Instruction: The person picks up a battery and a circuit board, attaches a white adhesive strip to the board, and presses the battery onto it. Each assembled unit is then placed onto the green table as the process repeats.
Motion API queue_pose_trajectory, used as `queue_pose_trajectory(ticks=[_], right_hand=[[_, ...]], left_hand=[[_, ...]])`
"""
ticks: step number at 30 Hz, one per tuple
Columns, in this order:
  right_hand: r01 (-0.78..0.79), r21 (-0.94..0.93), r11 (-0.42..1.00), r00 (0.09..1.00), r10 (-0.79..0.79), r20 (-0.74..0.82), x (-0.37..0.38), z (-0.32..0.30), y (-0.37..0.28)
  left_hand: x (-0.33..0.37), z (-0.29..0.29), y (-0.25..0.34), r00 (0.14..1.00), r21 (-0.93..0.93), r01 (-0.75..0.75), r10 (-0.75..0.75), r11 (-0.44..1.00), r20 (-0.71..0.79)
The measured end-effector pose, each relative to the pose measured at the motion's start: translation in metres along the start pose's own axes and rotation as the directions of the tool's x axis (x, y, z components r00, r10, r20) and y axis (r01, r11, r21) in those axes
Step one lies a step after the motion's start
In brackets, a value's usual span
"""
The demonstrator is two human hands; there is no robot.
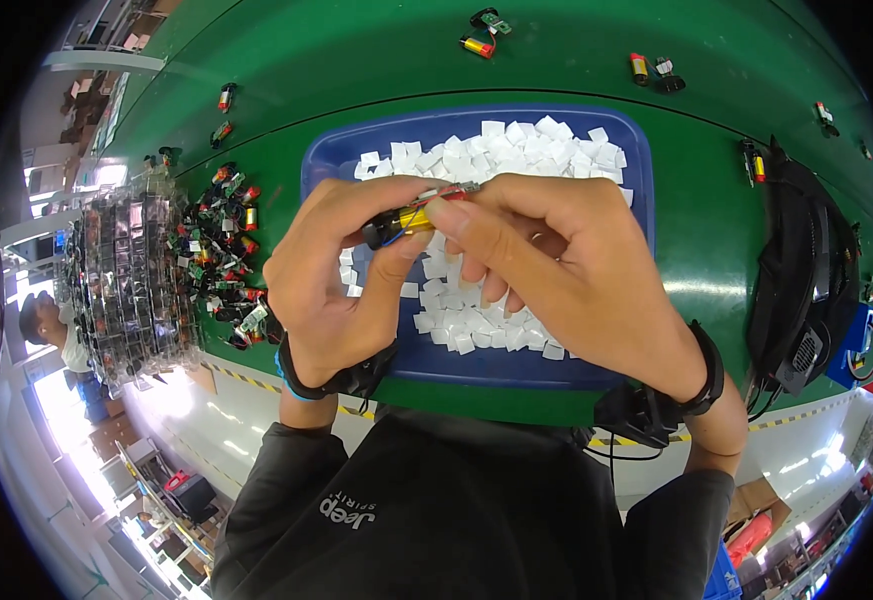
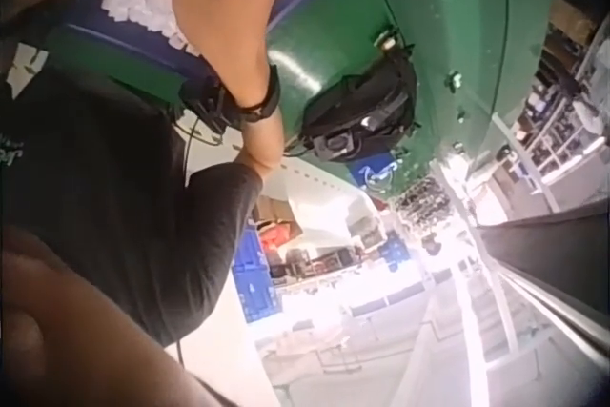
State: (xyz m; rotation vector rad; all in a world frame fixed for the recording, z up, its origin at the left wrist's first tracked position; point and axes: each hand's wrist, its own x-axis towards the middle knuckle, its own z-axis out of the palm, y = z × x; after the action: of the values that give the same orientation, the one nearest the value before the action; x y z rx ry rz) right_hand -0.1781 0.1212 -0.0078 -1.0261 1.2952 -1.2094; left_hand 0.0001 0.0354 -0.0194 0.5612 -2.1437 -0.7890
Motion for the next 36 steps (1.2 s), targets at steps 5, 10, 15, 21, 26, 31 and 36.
queue_pose_trajectory(ticks=[5, 10, 15, 21, 26, 31, 36], right_hand=[[-0.036, -0.032, 0.999, 0.999, 0.036, 0.008, 0.006, -0.006, -0.001], [0.070, -0.051, 0.996, 0.995, -0.073, -0.061, -0.004, -0.008, -0.018], [0.154, -0.288, 0.945, 0.987, -0.136, 0.084, -0.010, -0.016, -0.030], [0.274, -0.475, 0.836, 0.962, -0.228, 0.152, -0.011, -0.015, -0.017], [0.310, -0.591, 0.744, 0.938, -0.341, 0.063, -0.006, -0.031, -0.011], [0.236, -0.789, 0.568, 0.882, -0.465, -0.071, 0.015, -0.047, 0.000], [0.293, -0.692, 0.659, 0.860, -0.498, -0.110, 0.016, -0.043, 0.003]], left_hand=[[0.012, 0.008, 0.000, 0.991, -0.168, 0.130, -0.132, 0.977, -0.001], [0.069, -0.016, -0.041, 0.865, -0.046, 0.414, -0.377, 0.909, 0.331], [0.138, -0.013, -0.217, 0.749, 0.379, 0.213, -0.399, 0.901, 0.528], [0.158, 0.047, -0.255, 0.917, 0.652, -0.396, 0.243, 0.646, 0.316], [0.171, 0.065, -0.200, 0.822, 0.353, -0.105, -0.119, 0.930, 0.557], [0.142, 0.022, -0.131, 0.870, 0.071, 0.156, -0.171, 0.985, 0.462], [0.089, -0.002, -0.043, 0.920, -0.237, 0.277, -0.186, 0.931, 0.345]])
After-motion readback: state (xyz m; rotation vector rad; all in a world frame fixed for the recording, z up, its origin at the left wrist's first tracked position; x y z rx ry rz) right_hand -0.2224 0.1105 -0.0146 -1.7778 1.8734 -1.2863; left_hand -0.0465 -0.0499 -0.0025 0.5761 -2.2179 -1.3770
